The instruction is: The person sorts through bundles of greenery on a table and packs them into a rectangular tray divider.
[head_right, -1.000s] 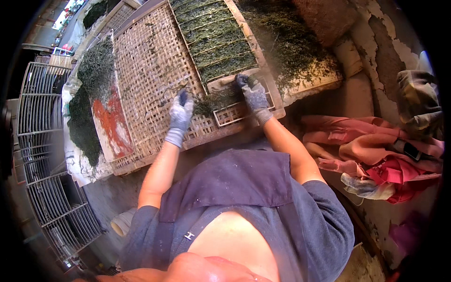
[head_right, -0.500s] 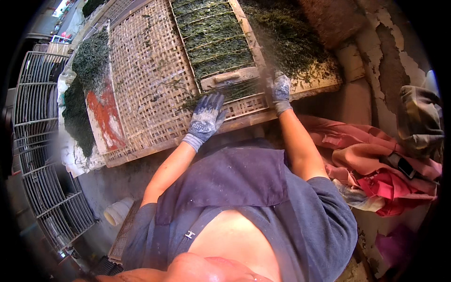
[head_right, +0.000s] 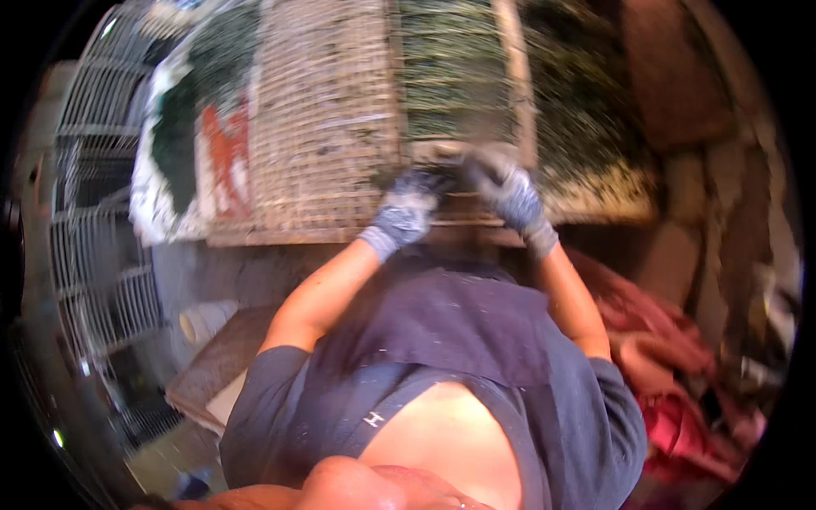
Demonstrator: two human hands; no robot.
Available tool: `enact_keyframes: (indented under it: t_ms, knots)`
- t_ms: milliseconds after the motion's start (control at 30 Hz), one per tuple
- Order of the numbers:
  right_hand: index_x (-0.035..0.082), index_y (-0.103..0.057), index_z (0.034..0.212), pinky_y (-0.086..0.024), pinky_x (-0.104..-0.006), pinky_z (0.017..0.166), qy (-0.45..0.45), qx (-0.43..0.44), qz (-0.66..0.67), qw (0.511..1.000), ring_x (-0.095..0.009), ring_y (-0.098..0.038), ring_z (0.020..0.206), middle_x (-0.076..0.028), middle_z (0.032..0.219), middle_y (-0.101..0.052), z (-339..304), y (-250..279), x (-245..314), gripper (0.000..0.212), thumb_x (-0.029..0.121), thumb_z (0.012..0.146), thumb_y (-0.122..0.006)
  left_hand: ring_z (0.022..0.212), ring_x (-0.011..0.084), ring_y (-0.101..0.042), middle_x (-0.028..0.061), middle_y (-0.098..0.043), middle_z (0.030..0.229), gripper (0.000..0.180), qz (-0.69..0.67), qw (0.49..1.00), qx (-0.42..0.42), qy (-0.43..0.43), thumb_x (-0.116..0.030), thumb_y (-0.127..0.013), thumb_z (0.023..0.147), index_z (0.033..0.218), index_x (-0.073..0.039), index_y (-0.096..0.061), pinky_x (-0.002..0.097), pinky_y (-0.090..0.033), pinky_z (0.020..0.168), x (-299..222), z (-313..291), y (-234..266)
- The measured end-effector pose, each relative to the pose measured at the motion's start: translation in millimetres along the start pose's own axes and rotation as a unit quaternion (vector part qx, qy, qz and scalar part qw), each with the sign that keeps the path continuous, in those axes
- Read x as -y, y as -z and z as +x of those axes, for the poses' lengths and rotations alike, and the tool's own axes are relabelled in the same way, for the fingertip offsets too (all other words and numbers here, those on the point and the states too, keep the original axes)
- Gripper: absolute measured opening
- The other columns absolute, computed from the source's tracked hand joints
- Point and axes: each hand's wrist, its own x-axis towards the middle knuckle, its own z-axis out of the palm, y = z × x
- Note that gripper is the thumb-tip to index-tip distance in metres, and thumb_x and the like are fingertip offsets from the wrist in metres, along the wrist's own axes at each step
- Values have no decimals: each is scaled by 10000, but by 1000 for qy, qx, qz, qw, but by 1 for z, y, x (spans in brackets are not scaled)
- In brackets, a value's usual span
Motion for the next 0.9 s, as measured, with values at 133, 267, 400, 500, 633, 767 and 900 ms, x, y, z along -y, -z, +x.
enact_keyframes:
  t_ms: [133,267,400,500,633,767,900]
  knots:
    - [30,-726,1258,-539,-454,1006,-57,20,-91,994,-372,-707,1136,-199,1209,-748,4,-61,14,358,267,991,-695,1318,351,-600,161,-645,1418,491,-45,994,-87,-53,-246,-702,896,1364,-101,-672,503,-424,1190,29,-20,28]
    - [9,-735,1123,-550,-491,920,19,-24,-174,984,-409,-699,1017,-207,1089,-751,-6,-100,-15,262,229,981,-712,1316,385,-594,185,-647,1400,445,40,954,-230,187,-265,-689,967,1362,-65,-659,522,-433,1164,139,-118,62]
    - [36,-696,1113,-513,-521,877,43,-84,-327,940,-432,-648,986,-202,1060,-692,-23,-114,-42,252,245,972,-689,1405,518,-479,341,-512,1511,670,194,786,-296,507,-437,-653,1003,1499,-5,-525,611,-350,1193,286,-192,61]
    - [44,-682,1045,-499,-520,840,94,-110,-371,917,-424,-629,933,-191,1000,-671,-21,-120,-49,217,252,985,-681,1419,568,-439,388,-480,1515,853,205,763,-293,539,-601,-651,967,1537,5,-461,644,-327,1194,373,-175,77]
    - [50,-670,996,-496,-505,821,77,-114,-396,908,-410,-623,902,-176,963,-664,-16,-121,-40,212,261,1004,-661,1462,594,-371,391,-363,1604,1149,79,760,-326,557,-813,-695,812,1648,-116,-327,646,-316,1219,485,-58,128]
    - [52,-660,979,-494,-495,825,64,-129,-404,903,-403,-618,893,-170,935,-651,-11,-128,-29,210,260,1007,-649,1402,527,-482,246,-471,1583,921,62,789,-262,553,-707,-752,815,1540,-197,-505,566,-406,1184,544,10,163]
    - [48,-657,991,-492,-491,826,23,-126,-380,916,-398,-612,913,-175,960,-639,-9,-134,-20,205,252,1006,-652,991,367,-750,202,-782,1004,266,-40,810,-372,452,-127,-677,835,1069,-73,-791,452,-579,899,584,-22,175]
